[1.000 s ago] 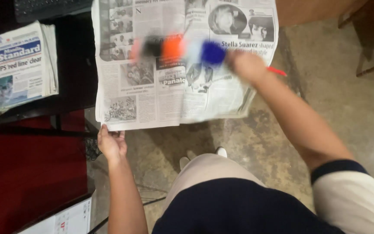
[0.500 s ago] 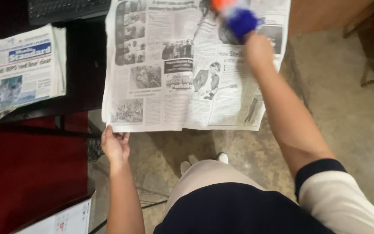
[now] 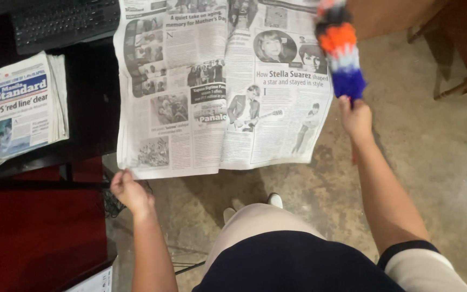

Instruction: Dusting a stack of newspapers with a multi-colored duster.

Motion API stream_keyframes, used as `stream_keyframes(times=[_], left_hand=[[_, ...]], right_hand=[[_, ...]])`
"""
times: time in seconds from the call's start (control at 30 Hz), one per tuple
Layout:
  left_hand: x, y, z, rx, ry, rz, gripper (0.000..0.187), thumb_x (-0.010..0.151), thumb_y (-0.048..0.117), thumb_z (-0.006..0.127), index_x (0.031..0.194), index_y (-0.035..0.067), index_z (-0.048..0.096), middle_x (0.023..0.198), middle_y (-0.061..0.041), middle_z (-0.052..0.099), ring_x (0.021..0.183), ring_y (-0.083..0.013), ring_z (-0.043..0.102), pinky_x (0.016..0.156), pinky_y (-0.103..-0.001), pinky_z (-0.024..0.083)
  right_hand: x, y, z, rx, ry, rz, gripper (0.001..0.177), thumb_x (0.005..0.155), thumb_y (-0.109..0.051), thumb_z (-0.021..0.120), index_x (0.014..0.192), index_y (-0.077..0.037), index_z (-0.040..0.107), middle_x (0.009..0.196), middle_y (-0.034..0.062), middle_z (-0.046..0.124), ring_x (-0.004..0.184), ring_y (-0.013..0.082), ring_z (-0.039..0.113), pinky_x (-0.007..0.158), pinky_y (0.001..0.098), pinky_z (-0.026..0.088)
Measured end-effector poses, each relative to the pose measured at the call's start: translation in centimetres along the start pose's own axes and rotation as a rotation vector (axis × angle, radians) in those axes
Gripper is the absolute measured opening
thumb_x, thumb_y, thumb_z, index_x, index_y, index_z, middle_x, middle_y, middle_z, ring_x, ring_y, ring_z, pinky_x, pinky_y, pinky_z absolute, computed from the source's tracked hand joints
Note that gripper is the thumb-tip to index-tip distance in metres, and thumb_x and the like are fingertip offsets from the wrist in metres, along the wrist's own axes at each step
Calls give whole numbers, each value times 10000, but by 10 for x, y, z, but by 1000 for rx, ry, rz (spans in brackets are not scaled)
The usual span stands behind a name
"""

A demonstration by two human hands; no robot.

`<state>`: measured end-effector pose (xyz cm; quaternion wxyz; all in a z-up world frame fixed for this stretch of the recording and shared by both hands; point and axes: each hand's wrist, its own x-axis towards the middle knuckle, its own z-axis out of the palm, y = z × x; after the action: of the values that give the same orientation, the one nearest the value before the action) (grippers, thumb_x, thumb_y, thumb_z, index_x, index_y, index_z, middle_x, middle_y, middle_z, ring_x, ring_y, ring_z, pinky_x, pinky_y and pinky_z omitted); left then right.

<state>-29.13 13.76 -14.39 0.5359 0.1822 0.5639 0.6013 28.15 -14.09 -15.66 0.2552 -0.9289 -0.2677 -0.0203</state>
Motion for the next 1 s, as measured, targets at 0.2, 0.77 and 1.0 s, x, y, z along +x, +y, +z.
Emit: stream_keyframes(times=[0.2,0.77,1.0], left_hand=[[-68,-2,56,588,-171,1234,589,844,-5,890,1275,26,491,1208,-216,460,1225,-390,477,1087,-507,359],[-250,-79,149,935,-1145,1610,665,794,204,668,1449,169,559,1394,-115,611,1218,-305,642,1081,-601,451],[-257,4,164,458,-1060,820,310,985,112,570,1239,6,711,1148,-246,731,1121,-394,691,980,-487,537]], right_hand=[[-65,-26,22,907,-172,360,351,946,-307,834,873,-160,524,619,-31,527,487,119,521,417,234,390],[-41,-40,-66,1198,75,53,361,1036,-381,808,934,-186,522,835,-39,617,760,37,620,651,183,502],[-73,-133,-108,1586,-126,68,496,1026,-633,477,836,-179,414,745,116,561,367,60,275,309,223,222]])
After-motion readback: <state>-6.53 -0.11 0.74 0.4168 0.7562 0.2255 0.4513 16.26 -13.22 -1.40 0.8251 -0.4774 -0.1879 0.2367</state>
